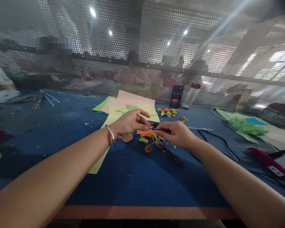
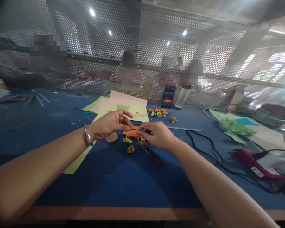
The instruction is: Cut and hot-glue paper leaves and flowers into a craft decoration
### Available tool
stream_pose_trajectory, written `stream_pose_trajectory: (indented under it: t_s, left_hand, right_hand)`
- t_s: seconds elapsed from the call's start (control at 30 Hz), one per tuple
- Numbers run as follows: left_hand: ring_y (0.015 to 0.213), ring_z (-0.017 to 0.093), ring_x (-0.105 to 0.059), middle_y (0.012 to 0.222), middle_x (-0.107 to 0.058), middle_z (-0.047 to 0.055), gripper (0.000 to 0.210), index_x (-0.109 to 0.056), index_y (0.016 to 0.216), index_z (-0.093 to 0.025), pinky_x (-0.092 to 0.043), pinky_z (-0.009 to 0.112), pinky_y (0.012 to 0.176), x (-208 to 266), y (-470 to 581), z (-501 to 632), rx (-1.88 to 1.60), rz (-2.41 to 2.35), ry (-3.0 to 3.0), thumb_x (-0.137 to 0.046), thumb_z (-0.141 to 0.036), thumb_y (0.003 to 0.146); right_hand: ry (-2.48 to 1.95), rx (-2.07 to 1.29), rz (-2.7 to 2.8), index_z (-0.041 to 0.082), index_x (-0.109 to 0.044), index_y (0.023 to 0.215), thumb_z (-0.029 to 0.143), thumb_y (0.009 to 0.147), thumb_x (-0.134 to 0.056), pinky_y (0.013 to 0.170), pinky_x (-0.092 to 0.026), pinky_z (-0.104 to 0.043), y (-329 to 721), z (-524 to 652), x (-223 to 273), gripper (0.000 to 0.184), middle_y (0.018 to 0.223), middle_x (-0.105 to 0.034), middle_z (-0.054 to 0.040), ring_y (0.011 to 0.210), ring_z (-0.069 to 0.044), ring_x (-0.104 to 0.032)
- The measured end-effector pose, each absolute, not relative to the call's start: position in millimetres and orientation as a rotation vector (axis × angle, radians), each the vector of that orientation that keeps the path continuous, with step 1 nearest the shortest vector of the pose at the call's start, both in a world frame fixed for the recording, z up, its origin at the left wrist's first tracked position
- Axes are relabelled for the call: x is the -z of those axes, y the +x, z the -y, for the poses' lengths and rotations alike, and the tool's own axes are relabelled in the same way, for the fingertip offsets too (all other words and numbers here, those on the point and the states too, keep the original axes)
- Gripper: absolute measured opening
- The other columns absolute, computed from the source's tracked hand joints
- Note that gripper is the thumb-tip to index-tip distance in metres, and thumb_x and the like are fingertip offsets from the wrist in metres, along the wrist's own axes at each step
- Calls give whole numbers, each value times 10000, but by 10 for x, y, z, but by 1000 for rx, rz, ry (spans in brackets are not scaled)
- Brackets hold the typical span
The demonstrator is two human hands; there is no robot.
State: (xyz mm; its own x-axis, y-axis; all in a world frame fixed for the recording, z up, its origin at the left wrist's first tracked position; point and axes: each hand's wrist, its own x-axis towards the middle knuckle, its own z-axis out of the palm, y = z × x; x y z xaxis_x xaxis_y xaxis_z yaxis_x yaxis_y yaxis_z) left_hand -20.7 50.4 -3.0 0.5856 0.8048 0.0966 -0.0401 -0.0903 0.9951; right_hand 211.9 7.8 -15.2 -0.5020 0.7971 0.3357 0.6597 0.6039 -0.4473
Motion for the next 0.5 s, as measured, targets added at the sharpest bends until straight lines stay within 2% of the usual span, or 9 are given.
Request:
stream_pose_trajectory:
  t_s: [0.07, 0.23, 0.37, 0.5]
  left_hand:
    - [796, 125, -680, 868, -723, 25, 462, -578, 1060, -152, -495, 262, 757, 24, -208, -501, -849, -671, 1451, -817, -41, 681]
    - [742, 112, -682, 904, -743, 61, 282, -597, 991, -144, -505, 250, 733, -17, -205, -490, -880, -667, 1279, -769, -109, 770]
    - [775, 124, -704, 952, -757, 78, 347, -585, 1018, -148, -518, 252, 753, -8, -175, -457, -864, -676, 1243, -777, -60, 743]
    - [779, 132, -715, 907, -747, 51, 407, -579, 1033, -150, -527, 265, 774, 30, -122, -407, -886, -690, 1226, -799, -35, 710]
  right_hand:
    - [-1142, -347, 2301, 177, -712, 898, 423, 970, -531, 601, -355, -264, 2118, -77, 141, 314, 718, -628, -8, 621, -127, -485]
    - [-1173, -328, 2246, 179, -691, 873, 431, 965, -526, 588, -360, -256, 2124, -81, 117, 315, 679, -614, -1, 604, -125, -485]
    - [-1204, -328, 2224, 179, -683, 851, 433, 960, -527, 559, -340, -253, 2129, -85, 113, 317, 645, -590, 9, 573, -117, -459]
    - [-1202, -324, 2228, 176, -680, 841, 419, 957, -532, 568, -343, -250, 2126, -86, 106, 307, 644, -587, 10, 585, -118, -468]
